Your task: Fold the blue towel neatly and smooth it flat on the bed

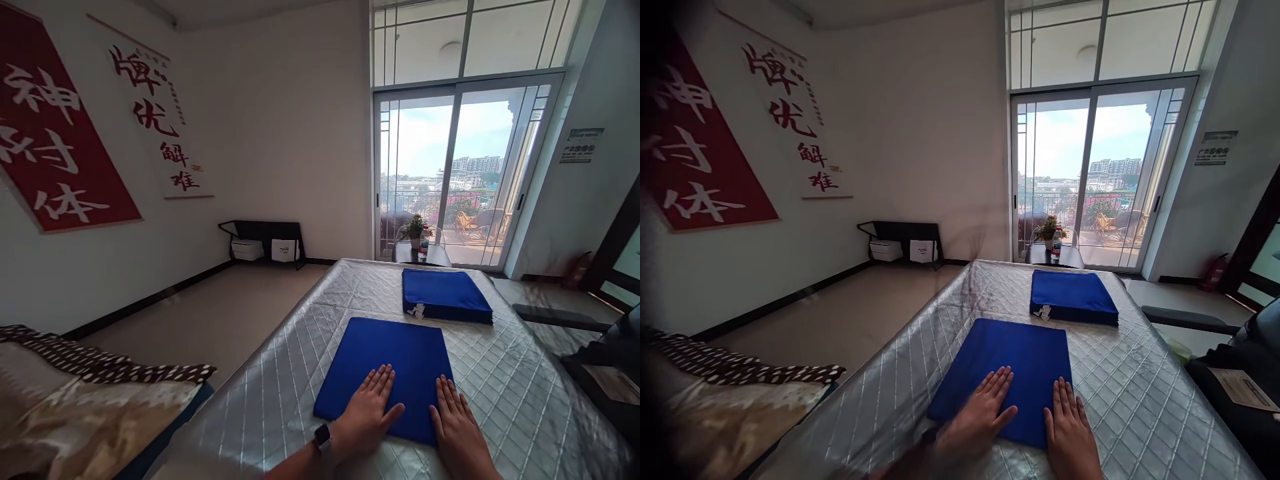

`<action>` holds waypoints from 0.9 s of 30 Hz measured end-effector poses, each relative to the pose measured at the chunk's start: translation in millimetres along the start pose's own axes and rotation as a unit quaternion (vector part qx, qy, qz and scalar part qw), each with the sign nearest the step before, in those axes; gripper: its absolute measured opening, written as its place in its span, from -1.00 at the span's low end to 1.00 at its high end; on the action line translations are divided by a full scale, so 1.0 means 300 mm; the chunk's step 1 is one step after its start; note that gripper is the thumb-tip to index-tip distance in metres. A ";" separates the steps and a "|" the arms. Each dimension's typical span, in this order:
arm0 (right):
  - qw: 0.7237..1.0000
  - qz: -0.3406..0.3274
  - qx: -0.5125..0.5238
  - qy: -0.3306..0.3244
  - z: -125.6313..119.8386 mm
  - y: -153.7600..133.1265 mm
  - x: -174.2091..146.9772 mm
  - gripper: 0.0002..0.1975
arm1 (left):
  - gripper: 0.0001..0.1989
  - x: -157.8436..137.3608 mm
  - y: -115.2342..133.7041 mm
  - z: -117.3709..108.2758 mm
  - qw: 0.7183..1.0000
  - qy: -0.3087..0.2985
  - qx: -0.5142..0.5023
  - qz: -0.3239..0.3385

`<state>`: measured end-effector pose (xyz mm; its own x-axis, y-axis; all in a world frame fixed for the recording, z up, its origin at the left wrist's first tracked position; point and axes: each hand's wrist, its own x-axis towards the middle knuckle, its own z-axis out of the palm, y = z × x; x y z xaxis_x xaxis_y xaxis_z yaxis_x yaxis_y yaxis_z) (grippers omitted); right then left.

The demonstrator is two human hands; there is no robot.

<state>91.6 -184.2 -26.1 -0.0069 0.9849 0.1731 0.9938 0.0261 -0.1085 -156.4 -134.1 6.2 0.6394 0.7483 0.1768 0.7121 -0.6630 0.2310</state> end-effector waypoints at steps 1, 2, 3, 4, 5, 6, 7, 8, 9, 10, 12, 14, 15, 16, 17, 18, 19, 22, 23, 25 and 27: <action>1.000 0.002 0.002 -0.002 -0.002 0.000 0.000 -0.34 | -0.30 -0.036 -0.044 -0.008 0.999 0.010 0.007 -0.032; 1.000 0.003 0.002 -0.003 -0.002 0.000 0.000 -0.34 | -0.29 -0.073 -0.088 -0.016 0.998 0.021 0.011 -0.065; 1.000 0.003 0.003 -0.004 -0.002 0.001 0.000 -0.34 | -0.28 -0.110 -0.130 -0.021 0.995 0.027 0.013 -0.096; 1.000 0.002 0.003 -0.005 -0.001 0.001 0.000 -0.34 | -0.27 -0.144 -0.168 -0.025 0.992 0.028 0.013 -0.123; 1.000 0.002 0.005 -0.003 0.001 0.002 -0.001 -0.34 | -0.27 -0.175 -0.201 -0.027 0.989 0.026 0.012 -0.144; 1.000 0.000 0.008 -0.001 0.003 0.003 -0.001 -0.35 | -0.27 -0.201 -0.228 -0.027 0.988 0.021 0.011 -0.156; 1.000 -0.002 0.012 0.001 0.005 0.004 -0.002 -0.35 | -0.27 -0.221 -0.247 -0.025 0.986 0.019 0.010 -0.163; 1.000 -0.003 0.014 0.001 0.004 0.005 -0.002 -0.36 | -0.27 -0.236 -0.258 -0.021 0.986 0.023 0.012 -0.167; 1.000 -0.003 0.017 0.000 0.001 0.007 -0.003 -0.37 | -0.27 -0.245 -0.262 -0.017 0.985 0.031 0.015 -0.171; 1.000 -0.001 0.019 -0.002 -0.004 0.008 -0.005 -0.37 | -0.26 -0.250 -0.262 -0.012 0.984 0.041 0.018 -0.175; 1.000 0.006 0.029 -0.008 -0.024 0.014 -0.008 -0.36 | -0.26 -0.251 -0.253 -0.004 0.982 0.057 0.018 -0.179; 0.999 0.013 0.046 -0.010 -0.051 0.023 -0.013 -0.34 | -0.30 -0.249 -0.248 -0.002 0.983 0.066 0.010 -0.170; 0.998 0.011 0.056 -0.005 -0.066 0.028 -0.015 -0.34 | -0.32 -0.248 -0.249 -0.004 0.984 0.069 0.005 -0.162; 0.998 0.006 0.068 0.004 -0.080 0.034 -0.017 -0.37 | -0.33 -0.248 -0.252 -0.008 0.986 0.072 0.001 -0.154; 0.997 -0.003 0.081 0.016 -0.095 0.039 -0.018 -0.41 | -0.35 -0.247 -0.257 -0.016 0.986 0.077 -0.001 -0.147; 0.995 -0.017 0.099 0.029 -0.110 0.044 -0.018 -0.47 | -0.37 -0.246 -0.261 -0.027 0.986 0.088 -0.001 -0.143; 0.992 -0.035 0.119 0.037 -0.125 0.048 -0.018 -0.53 | -0.40 -0.245 -0.265 -0.040 0.984 0.106 0.001 -0.140; 0.980 -0.083 0.181 0.022 -0.169 0.049 -0.020 -0.65 | -0.61 -0.238 -0.261 -0.095 0.970 0.193 -0.001 -0.147; 0.976 -0.090 0.195 0.014 -0.183 0.046 -0.023 -0.68 | -0.66 -0.236 -0.254 -0.113 0.965 0.216 -0.008 -0.151; 0.974 -0.095 0.206 0.003 -0.204 0.038 -0.031 -0.74 | -0.70 -0.234 -0.236 -0.138 0.962 0.228 -0.031 -0.148; 0.975 -0.101 0.197 -0.001 -0.213 0.032 -0.040 -0.76 | -0.75 -0.233 -0.219 -0.145 0.967 0.206 -0.052 -0.141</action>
<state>108.3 -206.7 33.5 -0.1976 0.9533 0.2286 0.8526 0.2822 -0.4398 -260.6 -141.9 20.3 0.2396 0.8584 0.4536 0.7946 -0.4419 0.4164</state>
